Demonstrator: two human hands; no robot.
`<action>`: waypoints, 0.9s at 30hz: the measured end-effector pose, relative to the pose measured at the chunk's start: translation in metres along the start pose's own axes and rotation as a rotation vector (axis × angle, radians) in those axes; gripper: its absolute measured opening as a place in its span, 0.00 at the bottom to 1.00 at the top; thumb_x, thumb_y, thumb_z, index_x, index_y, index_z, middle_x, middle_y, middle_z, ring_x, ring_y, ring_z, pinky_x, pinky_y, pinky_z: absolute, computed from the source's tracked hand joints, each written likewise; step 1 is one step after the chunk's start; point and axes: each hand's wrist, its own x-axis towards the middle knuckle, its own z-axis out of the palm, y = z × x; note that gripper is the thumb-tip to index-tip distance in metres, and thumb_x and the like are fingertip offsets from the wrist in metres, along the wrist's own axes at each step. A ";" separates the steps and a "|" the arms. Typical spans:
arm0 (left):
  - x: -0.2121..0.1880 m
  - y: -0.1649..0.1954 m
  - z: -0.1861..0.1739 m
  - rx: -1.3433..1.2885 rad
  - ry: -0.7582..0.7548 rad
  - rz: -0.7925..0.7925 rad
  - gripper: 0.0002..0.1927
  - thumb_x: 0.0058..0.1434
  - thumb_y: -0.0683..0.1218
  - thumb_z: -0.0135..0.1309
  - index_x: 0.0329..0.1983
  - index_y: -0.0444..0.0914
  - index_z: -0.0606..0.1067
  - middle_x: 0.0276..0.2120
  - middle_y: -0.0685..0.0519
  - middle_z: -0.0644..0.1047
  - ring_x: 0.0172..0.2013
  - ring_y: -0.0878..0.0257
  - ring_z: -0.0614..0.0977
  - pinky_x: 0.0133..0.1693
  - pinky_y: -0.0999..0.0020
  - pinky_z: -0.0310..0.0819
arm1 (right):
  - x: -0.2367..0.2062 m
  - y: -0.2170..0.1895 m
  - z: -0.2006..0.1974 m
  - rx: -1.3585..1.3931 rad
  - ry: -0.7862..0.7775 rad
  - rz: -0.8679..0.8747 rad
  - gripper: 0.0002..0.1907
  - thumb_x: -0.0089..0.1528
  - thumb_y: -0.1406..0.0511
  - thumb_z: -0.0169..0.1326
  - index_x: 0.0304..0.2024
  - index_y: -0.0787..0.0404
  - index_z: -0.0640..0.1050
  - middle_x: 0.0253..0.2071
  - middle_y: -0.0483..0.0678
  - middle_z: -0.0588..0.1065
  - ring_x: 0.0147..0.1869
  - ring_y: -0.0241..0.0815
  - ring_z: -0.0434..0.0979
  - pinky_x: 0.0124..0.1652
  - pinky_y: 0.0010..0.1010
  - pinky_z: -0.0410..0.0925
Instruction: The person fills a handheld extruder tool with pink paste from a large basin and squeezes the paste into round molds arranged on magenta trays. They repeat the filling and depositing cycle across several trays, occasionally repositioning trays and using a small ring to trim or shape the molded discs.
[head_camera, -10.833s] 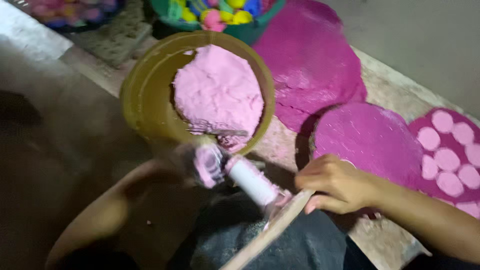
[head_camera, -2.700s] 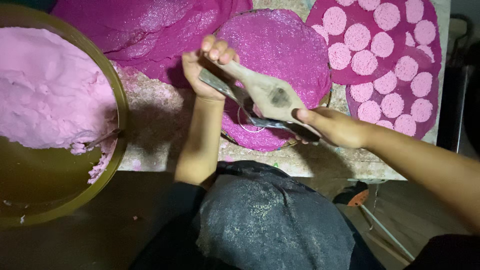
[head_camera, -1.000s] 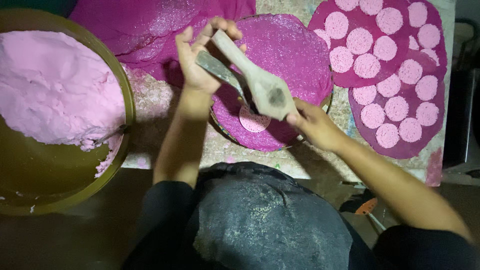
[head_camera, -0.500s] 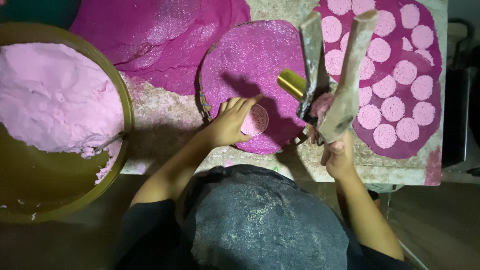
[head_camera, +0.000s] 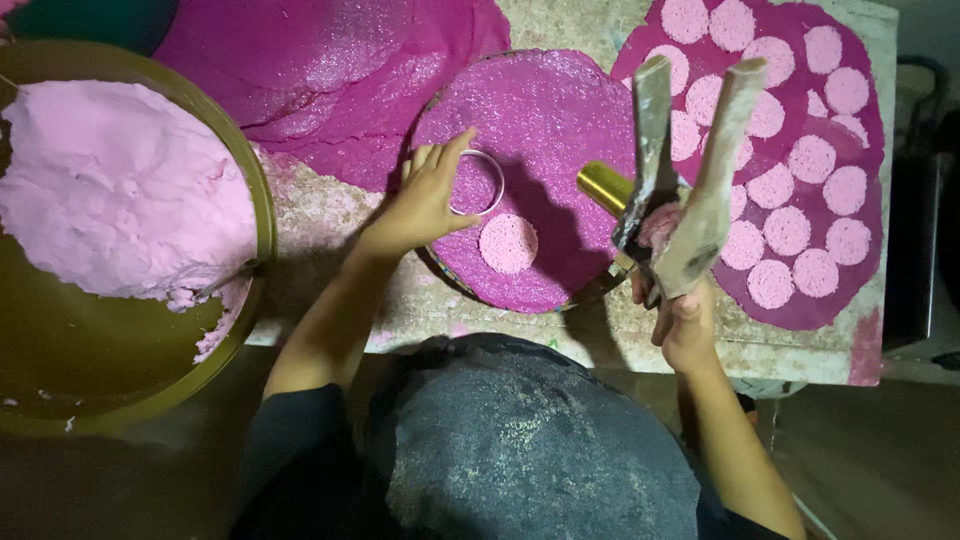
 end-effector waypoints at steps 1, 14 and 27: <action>0.001 -0.004 0.001 0.002 -0.025 -0.024 0.62 0.48 0.54 0.72 0.77 0.44 0.44 0.70 0.42 0.60 0.69 0.45 0.58 0.69 0.46 0.44 | 0.001 0.001 0.000 -0.015 -0.010 -0.012 0.53 0.61 0.27 0.38 0.55 0.69 0.70 0.38 0.48 0.71 0.38 0.38 0.68 0.37 0.29 0.61; 0.040 -0.001 -0.011 -2.123 -0.104 0.750 0.44 0.68 0.77 0.32 0.60 0.36 0.72 0.44 0.49 0.78 0.51 0.56 0.79 0.65 0.58 0.66 | 0.123 -0.018 0.020 -0.271 -0.866 0.625 0.42 0.61 0.32 0.28 0.36 0.58 0.76 0.28 0.46 0.75 0.32 0.38 0.78 0.36 0.31 0.78; 0.041 -0.040 -0.037 -2.235 0.337 0.706 0.29 0.68 0.72 0.39 0.33 0.45 0.69 0.25 0.60 0.70 0.30 0.65 0.75 0.47 0.60 0.77 | 0.174 -0.068 0.105 -0.736 -0.677 0.413 0.39 0.66 0.39 0.35 0.42 0.67 0.78 0.21 0.53 0.73 0.26 0.46 0.78 0.33 0.43 0.71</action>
